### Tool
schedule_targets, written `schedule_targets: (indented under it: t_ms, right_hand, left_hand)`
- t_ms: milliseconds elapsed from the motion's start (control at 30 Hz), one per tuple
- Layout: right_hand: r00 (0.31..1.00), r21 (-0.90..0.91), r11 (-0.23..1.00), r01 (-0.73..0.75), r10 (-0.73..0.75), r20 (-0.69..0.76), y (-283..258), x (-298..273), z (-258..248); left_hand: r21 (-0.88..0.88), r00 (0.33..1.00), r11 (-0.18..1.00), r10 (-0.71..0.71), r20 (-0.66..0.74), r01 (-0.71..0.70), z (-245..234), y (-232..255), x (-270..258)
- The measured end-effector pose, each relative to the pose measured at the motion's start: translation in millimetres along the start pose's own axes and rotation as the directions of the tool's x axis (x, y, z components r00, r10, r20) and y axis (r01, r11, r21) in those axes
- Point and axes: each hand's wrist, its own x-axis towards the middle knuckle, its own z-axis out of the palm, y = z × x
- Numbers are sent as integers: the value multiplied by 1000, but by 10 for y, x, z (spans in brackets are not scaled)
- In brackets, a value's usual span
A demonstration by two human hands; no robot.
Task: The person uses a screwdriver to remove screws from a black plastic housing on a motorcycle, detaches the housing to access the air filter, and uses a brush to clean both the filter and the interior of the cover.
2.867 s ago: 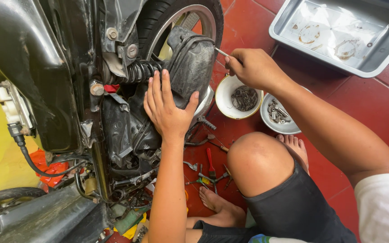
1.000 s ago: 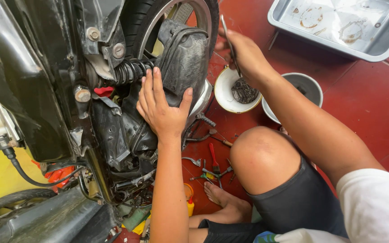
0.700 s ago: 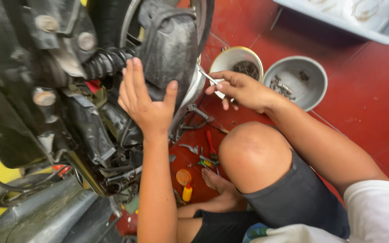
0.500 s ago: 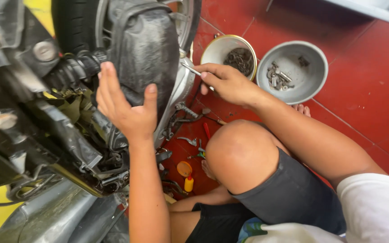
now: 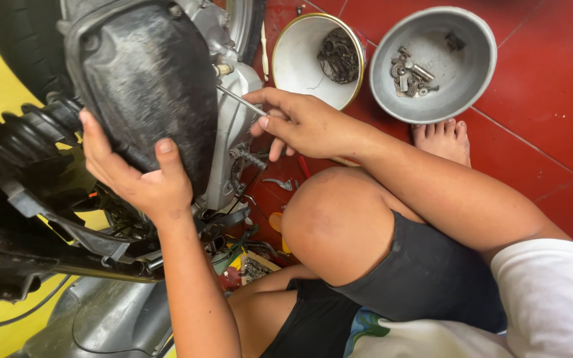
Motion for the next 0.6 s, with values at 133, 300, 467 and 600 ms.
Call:
schedule_targets:
  t_ms: [133,300,467,600]
  right_hand:
    - [994,-194,977,-86,97,53,-105,-78,-59]
    - [971,-250,953,-169,205,126,-189,-111,18]
    - [989,-263,961,-89,116,89,-91,-52,81]
    - [997,-243,967,-72,79,20,-44,-17,86]
  left_hand:
    - [22,999,1000,-13,37,13,-26,61,-7]
    - [17,999,1000,-20,33,19,-15,46,-23]
    - [17,999,1000,-27,38,27,-9,25,-24]
    - [30,999,1000,-7,39,6,-16,3,-31]
